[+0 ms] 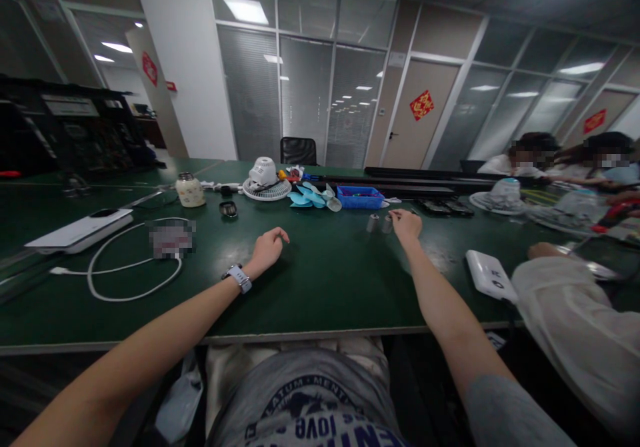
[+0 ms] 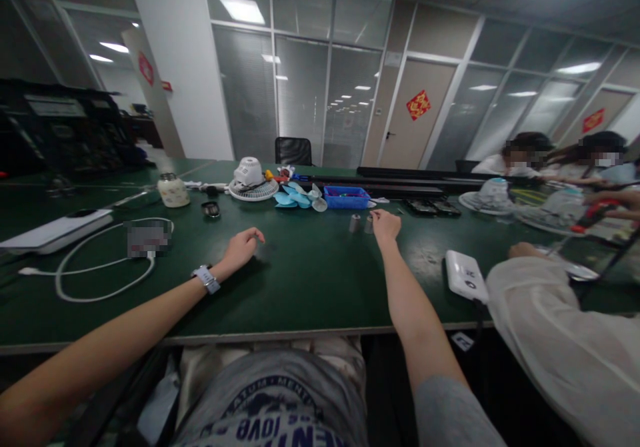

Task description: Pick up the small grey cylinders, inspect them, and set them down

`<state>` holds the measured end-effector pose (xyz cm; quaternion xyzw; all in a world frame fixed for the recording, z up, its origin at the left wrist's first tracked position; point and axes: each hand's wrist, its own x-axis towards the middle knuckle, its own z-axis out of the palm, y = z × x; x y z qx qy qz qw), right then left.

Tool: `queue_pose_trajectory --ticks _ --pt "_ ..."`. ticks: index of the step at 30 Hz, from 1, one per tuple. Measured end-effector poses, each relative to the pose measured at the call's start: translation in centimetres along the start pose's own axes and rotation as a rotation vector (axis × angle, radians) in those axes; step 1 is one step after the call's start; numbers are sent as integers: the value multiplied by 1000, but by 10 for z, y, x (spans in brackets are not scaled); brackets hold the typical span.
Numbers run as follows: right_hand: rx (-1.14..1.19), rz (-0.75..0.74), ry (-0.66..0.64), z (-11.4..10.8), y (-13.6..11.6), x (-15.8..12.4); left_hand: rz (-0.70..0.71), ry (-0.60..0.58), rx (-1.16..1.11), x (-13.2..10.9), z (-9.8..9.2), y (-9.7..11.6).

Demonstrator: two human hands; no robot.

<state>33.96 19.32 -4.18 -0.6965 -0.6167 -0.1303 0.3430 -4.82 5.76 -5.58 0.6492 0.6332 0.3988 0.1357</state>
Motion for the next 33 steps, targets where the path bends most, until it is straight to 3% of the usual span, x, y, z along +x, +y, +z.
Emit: queue_pose_trajectory --ticks 13,19,22,26,30,33 --pt "-57 85 -88 -1 -2 0 20 2 -7 0 0 -1" --pt "-85 -97 55 6 -8 -5 14 3 -7 -1 0 0" --pt "-112 -173 -7 14 -15 -9 18 0 -7 0 1 -1" --pt "-101 -129 -112 25 -21 -13 21 -3 -2 1 1 -4" --pt "-21 -62 -113 26 -25 -18 13 -7 -3 1 1 -4" --pt "17 -175 -70 18 -39 -26 9 -15 -10 0 1 -3"
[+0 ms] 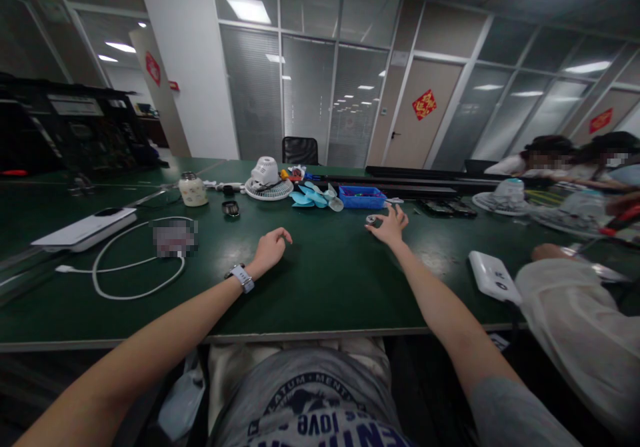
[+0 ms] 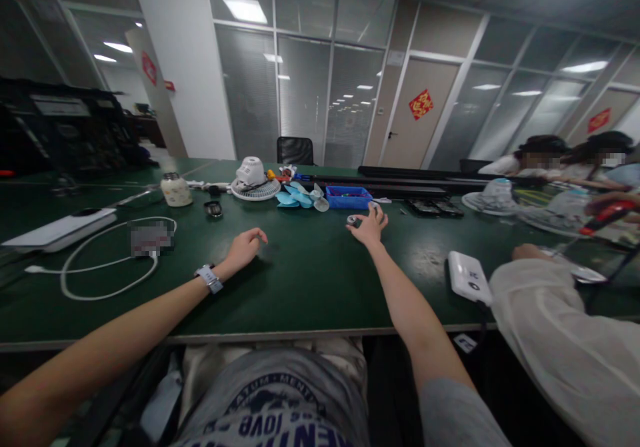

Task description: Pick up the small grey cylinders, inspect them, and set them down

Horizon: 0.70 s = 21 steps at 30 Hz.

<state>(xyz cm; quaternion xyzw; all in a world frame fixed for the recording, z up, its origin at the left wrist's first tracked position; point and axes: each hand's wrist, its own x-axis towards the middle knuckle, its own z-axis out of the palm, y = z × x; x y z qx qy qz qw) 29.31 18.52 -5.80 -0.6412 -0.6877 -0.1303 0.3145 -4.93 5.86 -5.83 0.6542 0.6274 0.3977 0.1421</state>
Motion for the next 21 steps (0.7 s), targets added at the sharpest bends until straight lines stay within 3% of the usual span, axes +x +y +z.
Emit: queue_pose_trajectory --ticks 7,11,15,21 --pt "126 -451 57 -26 -75 -31 88 2 -44 -6 -3 8" --pt "249 -512 9 -34 -110 -53 311 15 -86 -17 -8 24" --pt "330 -559 -35 -37 -128 -71 555 81 -23 -26 -7 38" --pt "345 -668 -54 -43 -140 -87 650 106 48 -27 1 32"
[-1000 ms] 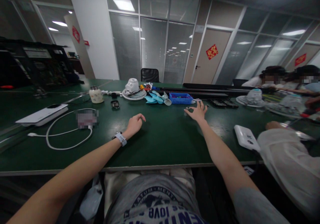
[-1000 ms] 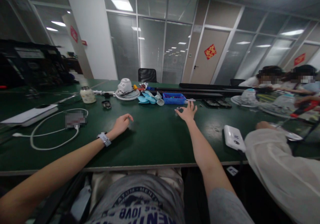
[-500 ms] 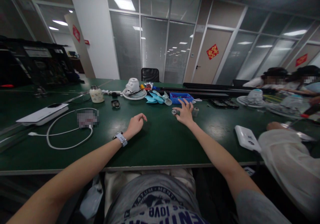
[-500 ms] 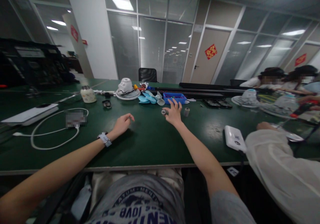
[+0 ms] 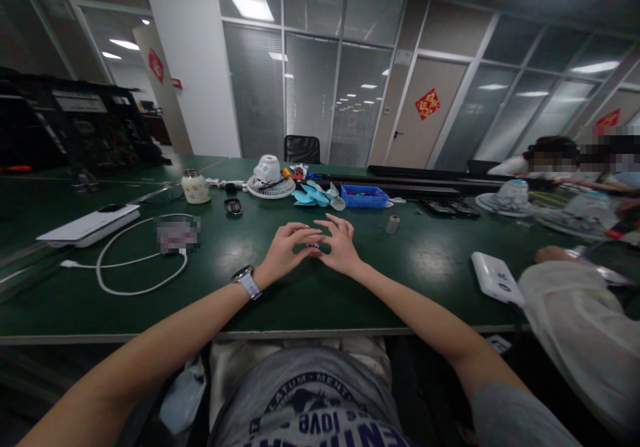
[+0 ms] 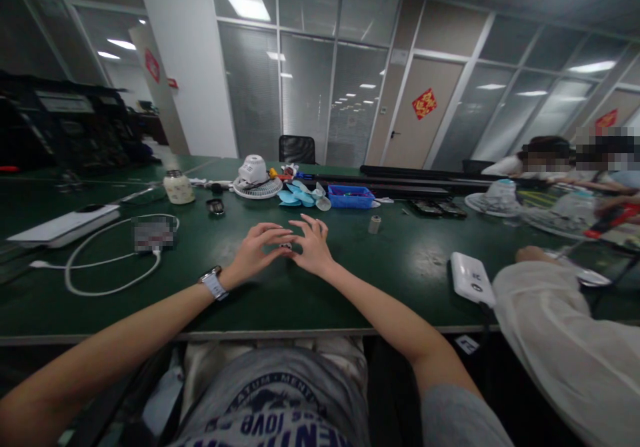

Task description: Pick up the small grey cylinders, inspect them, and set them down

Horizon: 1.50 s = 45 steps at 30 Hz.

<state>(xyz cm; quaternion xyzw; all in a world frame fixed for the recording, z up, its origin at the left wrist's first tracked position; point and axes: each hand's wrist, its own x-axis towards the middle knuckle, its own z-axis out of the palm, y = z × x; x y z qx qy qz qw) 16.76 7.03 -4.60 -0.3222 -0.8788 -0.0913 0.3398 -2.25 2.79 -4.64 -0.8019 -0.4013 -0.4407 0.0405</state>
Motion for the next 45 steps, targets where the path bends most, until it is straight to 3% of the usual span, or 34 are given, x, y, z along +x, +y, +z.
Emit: queue_pose_trajectory --ticks 4,8,11,16,19,23,28,31,35,39,43,45 --pt "18 -4 -6 -1 -4 0 -54 30 -46 1 -1 1" --pt "48 37 8 -2 -4 1 -245 108 -133 5 -5 4" --pt "71 92 9 0 0 1 -361 131 -172 7 -5 -8" --pt "136 207 18 6 14 2 -559 -151 -190 1 1 -42" --pt "235 273 26 6 20 3 -583 -254 -247 -2 6 -52" --pt "603 426 6 4 20 7 -530 -228 -244 -3 8 -52" --pt "1340 951 -52 1 17 19 -545 -44 -140 0 5 -48" --pt "1633 1205 -99 -6 15 24 -556 -10 -142 1 5 -48" --pt "1803 1296 -179 -14 13 24 -561 -8 -156 1 6 -48" --pt "1595 1186 -176 -10 14 21 -567 -18 -151 0 6 -46" --pt "912 763 8 -7 32 19 -582 -16 -128 1 5 -45" --pt "582 690 106 -10 52 17 -595 -14 -123 1 6 -44"
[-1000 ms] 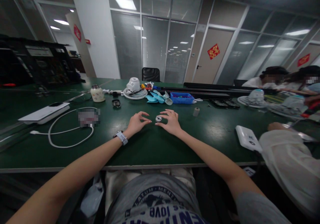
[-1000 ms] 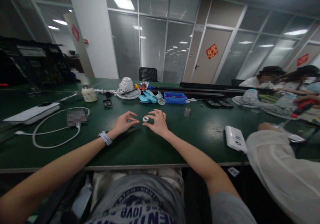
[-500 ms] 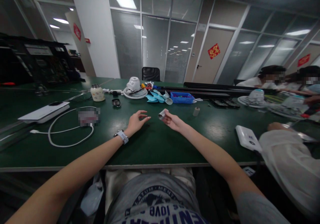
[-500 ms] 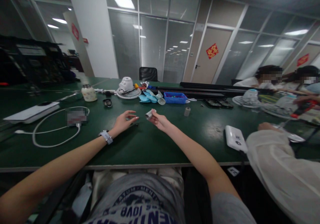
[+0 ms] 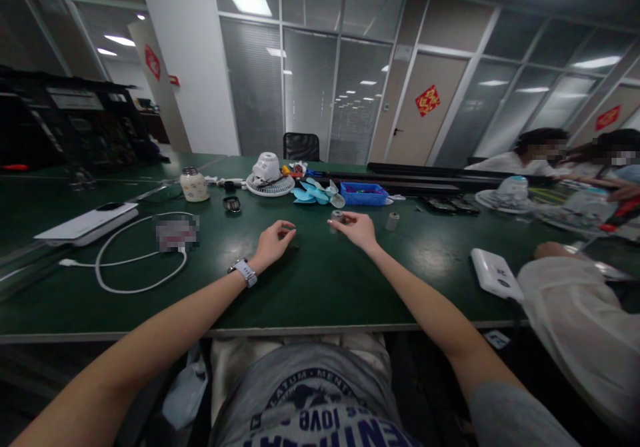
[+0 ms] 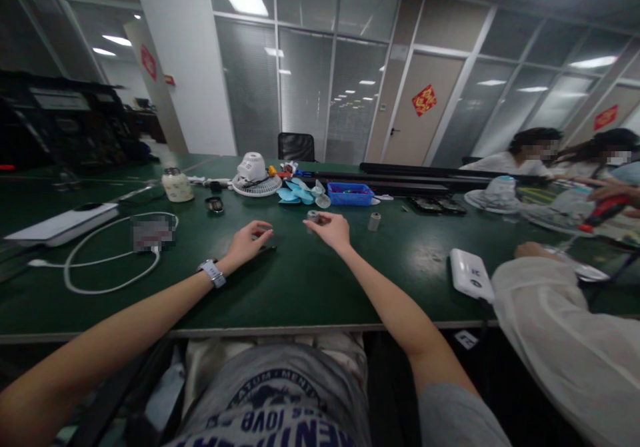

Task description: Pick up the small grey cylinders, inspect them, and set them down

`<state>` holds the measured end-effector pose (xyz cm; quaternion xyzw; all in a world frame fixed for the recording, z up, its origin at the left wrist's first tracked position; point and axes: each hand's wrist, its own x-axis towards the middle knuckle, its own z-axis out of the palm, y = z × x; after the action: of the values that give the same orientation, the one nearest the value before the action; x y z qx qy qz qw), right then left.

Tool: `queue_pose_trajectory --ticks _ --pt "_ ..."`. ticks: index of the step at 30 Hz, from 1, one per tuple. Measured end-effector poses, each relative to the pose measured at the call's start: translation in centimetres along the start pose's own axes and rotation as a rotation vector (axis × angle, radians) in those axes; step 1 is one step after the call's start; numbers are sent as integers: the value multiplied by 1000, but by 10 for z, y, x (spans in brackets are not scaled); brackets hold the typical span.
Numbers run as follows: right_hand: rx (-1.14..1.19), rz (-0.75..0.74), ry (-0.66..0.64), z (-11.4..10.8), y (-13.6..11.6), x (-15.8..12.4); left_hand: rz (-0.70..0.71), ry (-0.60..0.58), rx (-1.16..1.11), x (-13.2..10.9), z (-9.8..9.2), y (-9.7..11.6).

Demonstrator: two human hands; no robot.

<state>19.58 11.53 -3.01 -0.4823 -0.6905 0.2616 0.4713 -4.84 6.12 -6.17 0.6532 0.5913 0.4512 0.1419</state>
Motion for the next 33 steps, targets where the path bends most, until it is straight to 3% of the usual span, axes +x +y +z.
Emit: queue_pose_trajectory --ticks 3,6,13,19,22,25,27,33 --pt "-278 37 194 -25 24 19 -9 -6 -3 1 1 -1" --pt "-463 126 303 -49 53 34 0 -19 0 1 2 -2" --pt "-599 226 298 -65 98 46 -11 -44 2 0 2 0" --pt "-598 231 291 -65 93 43 -26 -35 -24 -1 0 3" --pt "-594 24 317 -53 67 33 -33 -7 -44 -1 0 3" --pt "-532 -258 208 -25 32 13 -38 32 -53 -1 1 2" --pt "-471 -365 88 -1 10 -4 -38 55 -49 0 1 2" --pt "-419 -531 -527 46 -19 -49 -23 79 -54 0 1 2"
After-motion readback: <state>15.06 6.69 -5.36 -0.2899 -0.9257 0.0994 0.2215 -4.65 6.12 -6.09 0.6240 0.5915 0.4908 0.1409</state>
